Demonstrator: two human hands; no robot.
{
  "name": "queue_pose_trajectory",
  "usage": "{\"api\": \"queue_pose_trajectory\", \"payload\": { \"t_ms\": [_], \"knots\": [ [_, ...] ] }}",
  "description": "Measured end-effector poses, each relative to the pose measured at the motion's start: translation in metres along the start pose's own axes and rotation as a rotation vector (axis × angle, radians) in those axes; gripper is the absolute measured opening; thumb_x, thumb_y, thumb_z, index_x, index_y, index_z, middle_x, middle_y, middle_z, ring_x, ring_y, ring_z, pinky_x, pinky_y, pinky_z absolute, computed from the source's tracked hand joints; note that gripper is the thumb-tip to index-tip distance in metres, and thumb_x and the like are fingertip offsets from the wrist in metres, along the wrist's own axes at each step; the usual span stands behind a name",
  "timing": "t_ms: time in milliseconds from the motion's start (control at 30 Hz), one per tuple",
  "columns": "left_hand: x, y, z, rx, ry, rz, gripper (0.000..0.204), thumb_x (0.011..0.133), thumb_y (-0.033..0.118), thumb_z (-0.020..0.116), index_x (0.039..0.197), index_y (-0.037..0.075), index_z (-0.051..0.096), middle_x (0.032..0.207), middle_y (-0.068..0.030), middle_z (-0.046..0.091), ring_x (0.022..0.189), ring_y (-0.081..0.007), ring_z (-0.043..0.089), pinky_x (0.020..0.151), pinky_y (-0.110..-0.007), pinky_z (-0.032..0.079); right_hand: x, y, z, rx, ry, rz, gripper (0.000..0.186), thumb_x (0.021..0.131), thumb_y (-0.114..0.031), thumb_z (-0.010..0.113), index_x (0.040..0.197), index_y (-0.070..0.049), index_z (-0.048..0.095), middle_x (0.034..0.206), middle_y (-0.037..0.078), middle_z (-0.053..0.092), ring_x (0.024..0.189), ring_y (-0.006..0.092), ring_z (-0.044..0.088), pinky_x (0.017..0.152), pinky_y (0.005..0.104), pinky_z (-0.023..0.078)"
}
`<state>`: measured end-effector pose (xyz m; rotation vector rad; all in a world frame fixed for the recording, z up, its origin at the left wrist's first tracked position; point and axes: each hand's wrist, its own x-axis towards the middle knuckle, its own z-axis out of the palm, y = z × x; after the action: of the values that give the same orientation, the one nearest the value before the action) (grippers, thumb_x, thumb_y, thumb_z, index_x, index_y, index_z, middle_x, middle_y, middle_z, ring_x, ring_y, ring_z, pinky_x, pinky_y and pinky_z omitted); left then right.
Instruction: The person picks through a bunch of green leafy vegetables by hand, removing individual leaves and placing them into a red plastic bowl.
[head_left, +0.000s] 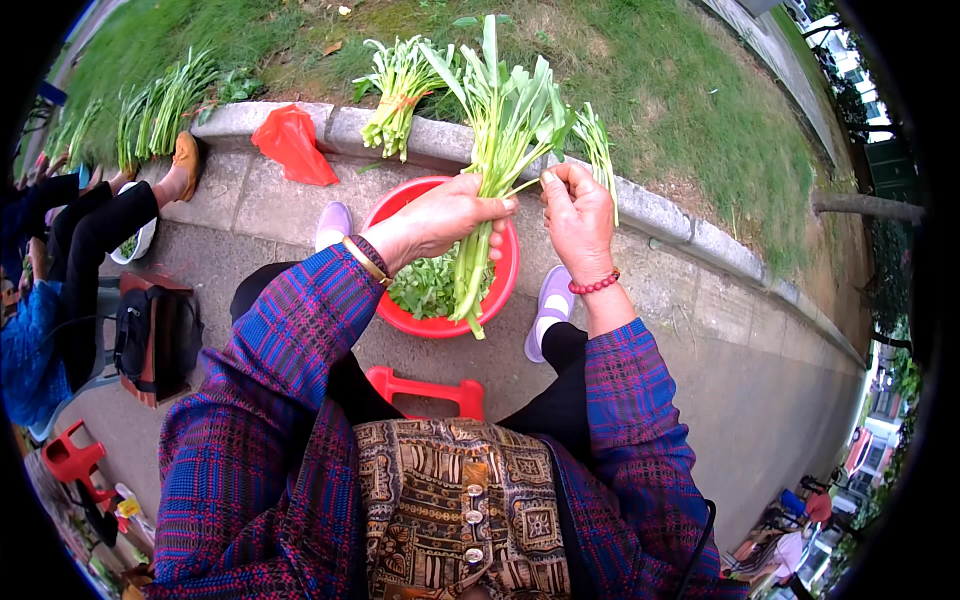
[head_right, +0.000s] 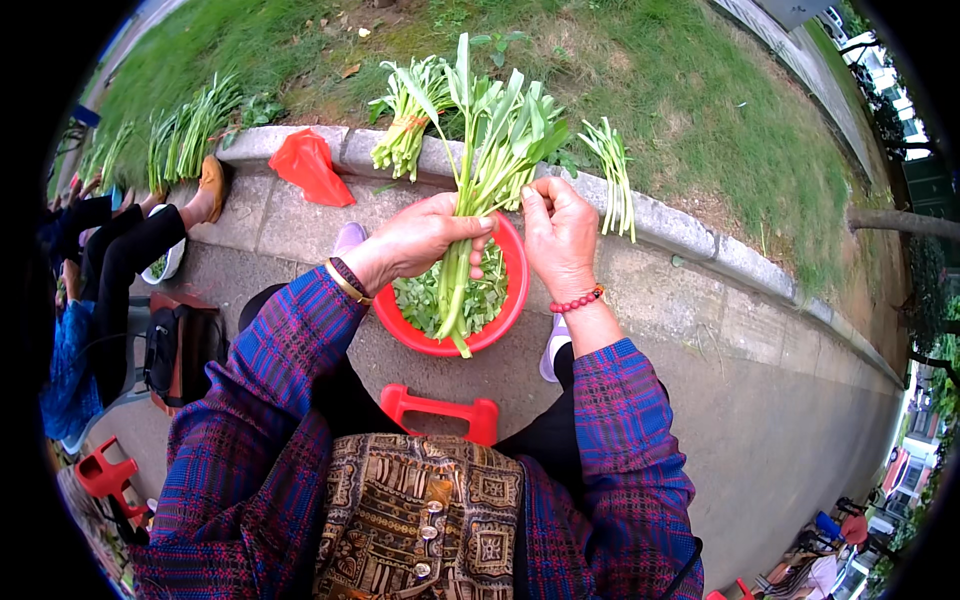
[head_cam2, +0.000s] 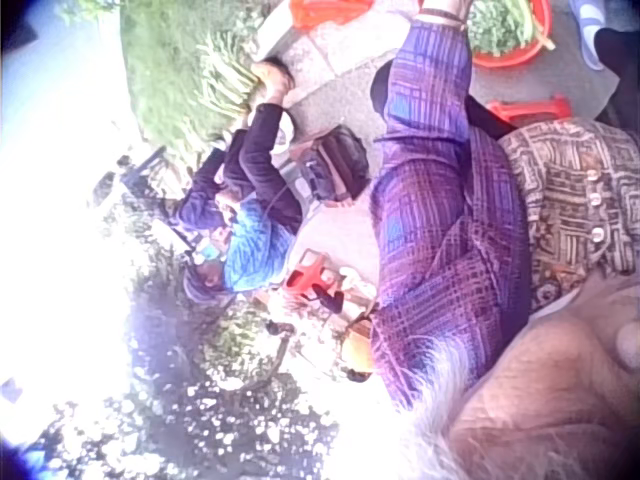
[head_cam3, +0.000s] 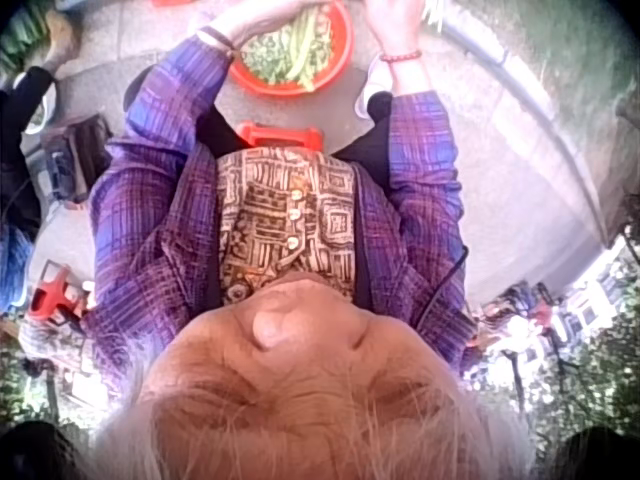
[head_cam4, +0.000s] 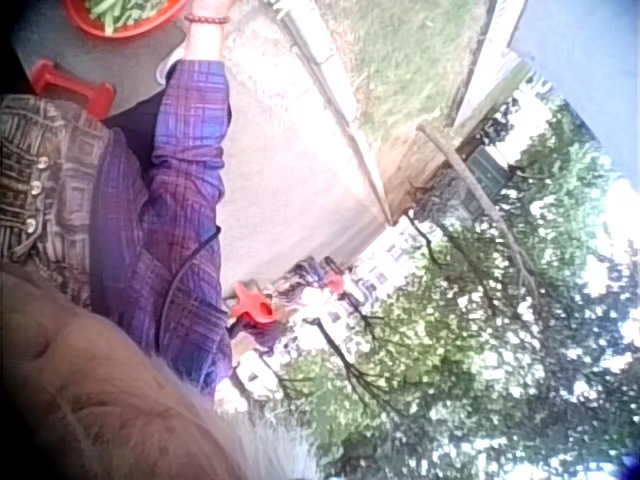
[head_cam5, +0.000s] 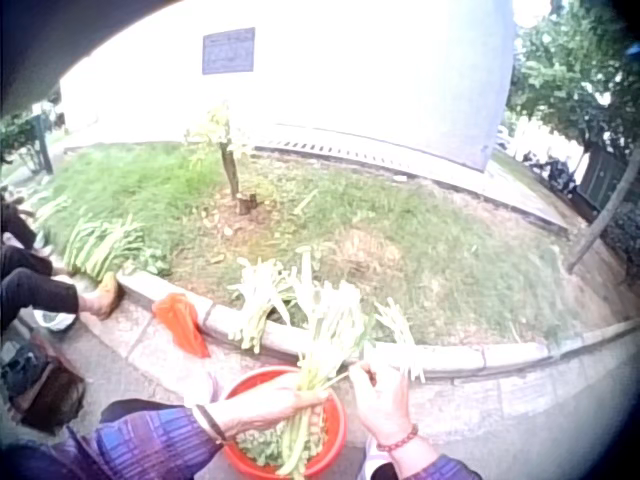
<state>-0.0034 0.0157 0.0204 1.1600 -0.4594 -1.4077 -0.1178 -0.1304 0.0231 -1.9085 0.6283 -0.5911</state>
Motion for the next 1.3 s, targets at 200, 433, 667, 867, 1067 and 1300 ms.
{"api": "queue_pose_trajectory", "payload": {
  "t_ms": [200,433,667,867,1067,1300],
  "knots": [
    [0.001,0.0,0.0,-0.01,-0.023,0.001,0.012,0.097,0.016,0.052,0.099,0.004,0.053,0.078,-0.0022,0.053,0.069,-0.013,0.057,0.063,-0.033,0.057,0.001,-0.002,0.004,0.295,0.02,0.263,0.013,0.088,-0.013,0.062,0.082,-0.001,0.063,0.061,0.002,0.059,0.052,0.0092,0.053,0.05,0.0279,0.044],
    [0.002,-0.001,0.0,-0.001,-0.026,-0.009,0.013,0.096,0.017,0.052,0.101,0.005,0.052,0.077,-0.002,0.052,0.068,-0.0129,0.056,0.063,-0.033,0.057,0.004,0.005,0.006,-0.138,0.115,-0.075,0.016,0.088,-0.014,0.063,0.079,-0.001,0.064,0.059,0.002,0.058,0.051,0.0079,0.052,0.046,0.0271,0.042],
    [0.001,0.001,0.001,0.031,-0.036,0.003,0.011,0.095,0.015,0.053,0.099,0.005,0.052,0.076,-0.0015,0.052,0.066,-0.0124,0.056,0.061,-0.033,0.058,0.005,0.002,0.003,-0.092,0.088,-0.007,0.016,0.086,-0.014,0.064,0.077,-0.001,0.062,0.058,0.004,0.056,0.053,0.0102,0.052,0.051,0.0306,0.043],
    [0.0,-0.004,-0.003,0.05,-0.005,-0.026,0.011,0.095,0.015,0.052,0.094,0.005,0.051,0.074,-0.0014,0.052,0.063,-0.0125,0.056,0.058,-0.031,0.056,0.018,0.014,-0.013,-0.134,0.136,-0.03,0.022,0.087,-0.016,0.064,0.072,-0.001,0.061,0.056,0.0,0.054,0.054,0.0086,0.049,0.05,0.0281,0.04],
    [-0.018,-0.005,-0.012,0.018,0.002,0.038,0.014,0.096,0.013,0.051,0.105,0.003,0.052,0.078,-0.0023,0.054,0.067,-0.0132,0.056,0.065,-0.03,0.054,0.026,-0.002,-0.064,0.133,-0.136,0.315,0.029,0.089,-0.03,0.064,0.078,-0.003,0.064,0.064,-0.002,0.057,0.059,0.0045,0.051,0.054,0.0227,0.042],
    [-0.006,-0.002,-0.008,-0.213,0.074,0.223,0.029,0.093,0.009,0.055,0.119,-0.004,0.052,0.087,-0.0053,0.062,0.076,-0.0129,0.061,0.074,-0.029,0.053,-0.017,-0.017,-0.003,0.213,-0.816,0.268,0.037,0.088,-0.033,0.065,0.109,-0.003,0.063,0.09,-0.003,0.063,0.082,0.0037,0.054,0.066,0.0224,0.044]
  ]
}}
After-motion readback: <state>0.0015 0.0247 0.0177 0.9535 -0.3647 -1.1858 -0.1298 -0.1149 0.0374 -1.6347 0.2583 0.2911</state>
